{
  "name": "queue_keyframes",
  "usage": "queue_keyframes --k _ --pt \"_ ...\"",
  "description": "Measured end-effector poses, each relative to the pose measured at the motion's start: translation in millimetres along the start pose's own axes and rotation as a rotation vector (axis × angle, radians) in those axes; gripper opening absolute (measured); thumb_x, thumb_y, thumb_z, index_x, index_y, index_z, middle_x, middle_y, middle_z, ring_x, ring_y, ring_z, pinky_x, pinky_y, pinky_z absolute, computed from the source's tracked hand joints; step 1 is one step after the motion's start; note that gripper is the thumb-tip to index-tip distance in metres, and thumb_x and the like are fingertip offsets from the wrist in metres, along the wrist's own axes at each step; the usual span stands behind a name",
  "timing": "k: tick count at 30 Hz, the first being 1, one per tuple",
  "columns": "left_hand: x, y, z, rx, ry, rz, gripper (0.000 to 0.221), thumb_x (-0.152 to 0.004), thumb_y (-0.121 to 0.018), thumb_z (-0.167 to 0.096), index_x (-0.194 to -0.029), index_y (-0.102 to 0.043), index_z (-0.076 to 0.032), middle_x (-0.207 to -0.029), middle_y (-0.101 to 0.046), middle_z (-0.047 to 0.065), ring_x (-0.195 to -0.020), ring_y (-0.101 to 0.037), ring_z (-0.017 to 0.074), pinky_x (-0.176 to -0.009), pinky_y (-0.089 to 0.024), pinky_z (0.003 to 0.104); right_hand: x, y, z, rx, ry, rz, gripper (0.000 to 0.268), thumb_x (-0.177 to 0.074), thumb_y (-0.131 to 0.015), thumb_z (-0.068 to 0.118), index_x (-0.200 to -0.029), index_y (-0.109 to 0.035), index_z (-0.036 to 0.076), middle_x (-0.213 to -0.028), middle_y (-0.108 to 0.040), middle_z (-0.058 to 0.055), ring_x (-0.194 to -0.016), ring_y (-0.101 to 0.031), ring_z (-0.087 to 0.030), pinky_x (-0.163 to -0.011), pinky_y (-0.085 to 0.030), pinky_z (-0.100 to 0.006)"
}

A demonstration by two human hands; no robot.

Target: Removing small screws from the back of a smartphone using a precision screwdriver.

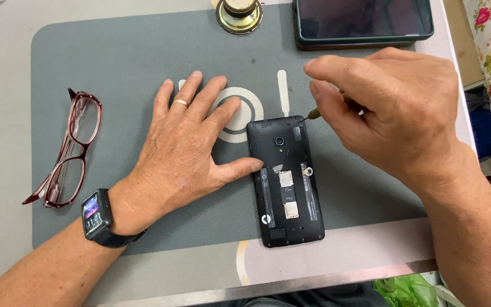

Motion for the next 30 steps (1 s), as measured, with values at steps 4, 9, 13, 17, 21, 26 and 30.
queue_keyframes --k 4,9,13,17,21,26,30 --pt "0.0 -1.3 0.6 -0.005 0.001 0.004 0.090 -0.084 -0.077 -0.081 -0.139 -0.064 -0.011 -0.157 -0.055 0.015 -0.147 -0.048 0.0490 -0.117 -0.033 0.073 1.7 -2.0 -2.3 0.035 -0.036 0.024 0.014 -0.119 -0.089 -0.002 -0.128 -0.086 0.008 -0.087 -0.071 -0.003 -0.077 -0.067 -0.029 -0.073 -0.051 -0.042" --pt "-0.2 -0.4 0.1 -0.023 -0.011 -0.009 0.090 -0.084 -0.078 -0.082 -0.137 -0.064 -0.011 -0.155 -0.056 0.015 -0.145 -0.050 0.0489 -0.116 -0.035 0.071 2.1 -2.6 -4.9 -0.004 -0.097 0.024 0.014 -0.119 -0.089 -0.002 -0.130 -0.085 0.007 -0.080 -0.066 -0.002 -0.076 -0.064 -0.025 -0.070 -0.046 -0.040" --pt "-0.2 -0.1 0.4 -0.020 -0.013 -0.008 0.089 -0.084 -0.077 -0.082 -0.136 -0.065 -0.011 -0.155 -0.056 0.014 -0.145 -0.050 0.0479 -0.116 -0.034 0.071 2.8 -2.0 -4.7 -0.012 -0.113 0.001 0.014 -0.118 -0.089 -0.003 -0.127 -0.085 0.006 -0.083 -0.069 -0.002 -0.077 -0.065 -0.024 -0.071 -0.046 -0.040" --pt "0.6 -0.8 0.7 -0.020 -0.019 -0.022 0.089 -0.083 -0.079 -0.081 -0.136 -0.064 -0.012 -0.154 -0.056 0.014 -0.145 -0.051 0.0487 -0.116 -0.034 0.071 2.0 -3.5 -4.9 -0.010 -0.106 0.015 0.014 -0.119 -0.089 -0.002 -0.127 -0.084 0.008 -0.075 -0.061 0.000 -0.072 -0.060 -0.024 -0.069 -0.046 -0.039" --pt "0.4 -0.9 1.1 -0.028 -0.020 -0.017 0.089 -0.083 -0.078 -0.082 -0.136 -0.064 -0.012 -0.154 -0.056 0.014 -0.145 -0.051 0.0486 -0.115 -0.035 0.071 1.0 -2.8 -4.2 -0.018 -0.101 0.017 0.016 -0.118 -0.090 -0.003 -0.127 -0.083 0.008 -0.073 -0.055 -0.001 -0.071 -0.057 -0.025 -0.068 -0.045 -0.040" --pt "0.6 0.2 -0.2 -0.041 -0.030 -0.021 0.091 -0.083 -0.079 -0.082 -0.137 -0.063 -0.011 -0.154 -0.056 0.015 -0.145 -0.051 0.0484 -0.115 -0.036 0.071 -8.5 3.0 1.5 -0.027 -0.003 0.067 0.018 -0.115 -0.086 -0.004 -0.131 -0.082 0.005 -0.085 -0.069 -0.002 -0.075 -0.066 -0.025 -0.074 -0.053 -0.041" --pt "-1.3 2.0 -2.7 -0.028 -0.030 0.022 0.088 -0.085 -0.075 -0.082 -0.137 -0.063 -0.012 -0.154 -0.054 0.015 -0.144 -0.049 0.0496 -0.115 -0.033 0.071 -13.0 6.5 5.2 -0.044 0.013 0.139 0.031 -0.105 -0.074 -0.008 -0.132 -0.080 0.006 -0.094 -0.071 -0.002 -0.083 -0.070 -0.028 -0.076 -0.054 -0.042"
Point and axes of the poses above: each hand's wrist, its own x-axis away from the middle knuckle, its own y-axis out of the back of the hand, z = x × y, the point moved 3 cm from there along -x, towards the middle knuckle
